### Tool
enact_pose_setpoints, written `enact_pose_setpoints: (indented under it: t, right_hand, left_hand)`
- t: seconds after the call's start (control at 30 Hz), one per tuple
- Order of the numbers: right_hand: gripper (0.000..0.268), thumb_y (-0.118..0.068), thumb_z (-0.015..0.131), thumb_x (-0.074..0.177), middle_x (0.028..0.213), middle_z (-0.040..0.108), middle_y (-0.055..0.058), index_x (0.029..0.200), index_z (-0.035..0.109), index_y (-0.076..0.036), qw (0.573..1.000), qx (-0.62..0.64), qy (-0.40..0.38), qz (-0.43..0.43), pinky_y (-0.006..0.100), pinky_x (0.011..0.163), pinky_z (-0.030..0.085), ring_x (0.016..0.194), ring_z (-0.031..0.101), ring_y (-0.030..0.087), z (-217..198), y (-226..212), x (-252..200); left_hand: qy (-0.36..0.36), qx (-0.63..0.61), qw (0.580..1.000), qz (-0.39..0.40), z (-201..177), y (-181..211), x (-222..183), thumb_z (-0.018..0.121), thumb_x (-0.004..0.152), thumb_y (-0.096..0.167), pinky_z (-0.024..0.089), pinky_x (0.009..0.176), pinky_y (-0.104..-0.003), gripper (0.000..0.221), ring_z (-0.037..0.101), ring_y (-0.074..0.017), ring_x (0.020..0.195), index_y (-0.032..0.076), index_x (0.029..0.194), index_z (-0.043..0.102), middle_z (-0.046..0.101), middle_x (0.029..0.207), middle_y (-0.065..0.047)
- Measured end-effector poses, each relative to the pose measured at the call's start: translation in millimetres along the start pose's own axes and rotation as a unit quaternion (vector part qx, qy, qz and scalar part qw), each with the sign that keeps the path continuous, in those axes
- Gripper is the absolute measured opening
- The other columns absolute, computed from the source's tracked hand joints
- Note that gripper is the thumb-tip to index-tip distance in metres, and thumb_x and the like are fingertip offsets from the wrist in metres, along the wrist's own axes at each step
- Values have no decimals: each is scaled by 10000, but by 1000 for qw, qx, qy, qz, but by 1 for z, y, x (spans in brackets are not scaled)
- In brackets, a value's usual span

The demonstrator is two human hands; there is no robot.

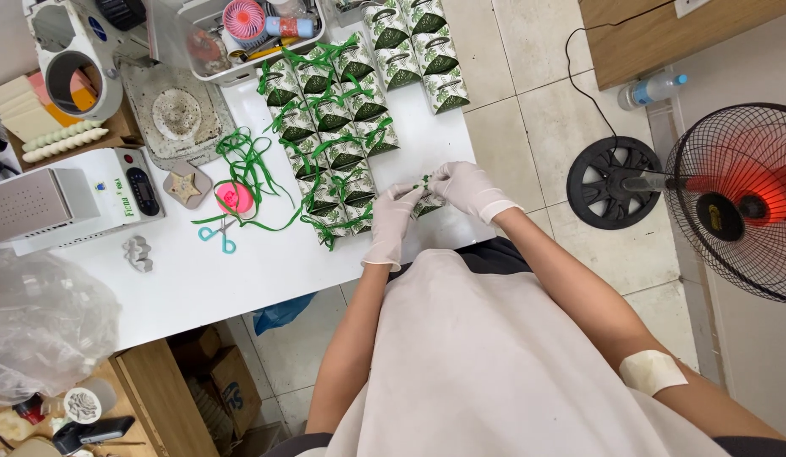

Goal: Wrapping and tying green ribbons on small square packages in a production area.

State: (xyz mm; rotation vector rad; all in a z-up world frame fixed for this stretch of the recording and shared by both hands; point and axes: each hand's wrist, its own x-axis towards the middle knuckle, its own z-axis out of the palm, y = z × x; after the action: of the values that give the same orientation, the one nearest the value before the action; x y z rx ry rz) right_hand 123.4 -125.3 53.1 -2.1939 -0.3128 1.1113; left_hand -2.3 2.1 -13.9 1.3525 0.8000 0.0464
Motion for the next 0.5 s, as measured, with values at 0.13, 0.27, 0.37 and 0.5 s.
enact_pose_setpoints:
  t: [0.13, 0.27, 0.37, 0.5]
  right_hand:
    - [234, -257, 694, 874, 873, 770, 96, 1013, 770, -84, 1000, -18, 11, 7, 331, 769, 558, 787, 732, 203, -3, -9, -20]
    - [263, -324, 703, 888, 905, 753, 113, 1049, 771, -127, 999, -38, 24, 9, 352, 786, 541, 810, 700, 231, -2, -3, -25]
    - [270, -333, 708, 880, 934, 753, 103, 1054, 770, -136, 999, -35, 28, -9, 354, 800, 541, 836, 701, 226, -4, -3, -27]
    - [273, -329, 711, 884, 980, 760, 91, 1064, 772, -133, 999, -28, 26, -7, 350, 845, 547, 897, 718, 231, -1, 3, -26]
  left_hand:
    - [-6, -84, 996, -35, -6, 3, 3, 801, 859, 129, 531, 803, -205, 262, 683, -71, 884, -9, 1079, 762, 782, 996, -27]
    - [-21, -88, 992, -91, -10, 16, 0, 815, 852, 95, 510, 730, -211, 267, 637, -72, 810, -23, 1088, 775, 764, 966, -51]
    - [-33, -104, 989, -97, -9, 19, 1, 812, 839, 77, 557, 730, -217, 251, 685, -92, 799, -26, 1063, 762, 771, 944, -69]
    - [-47, -112, 989, -85, -12, 19, 2, 811, 846, 49, 575, 733, -233, 218, 701, -119, 793, -36, 1042, 771, 769, 939, -93]
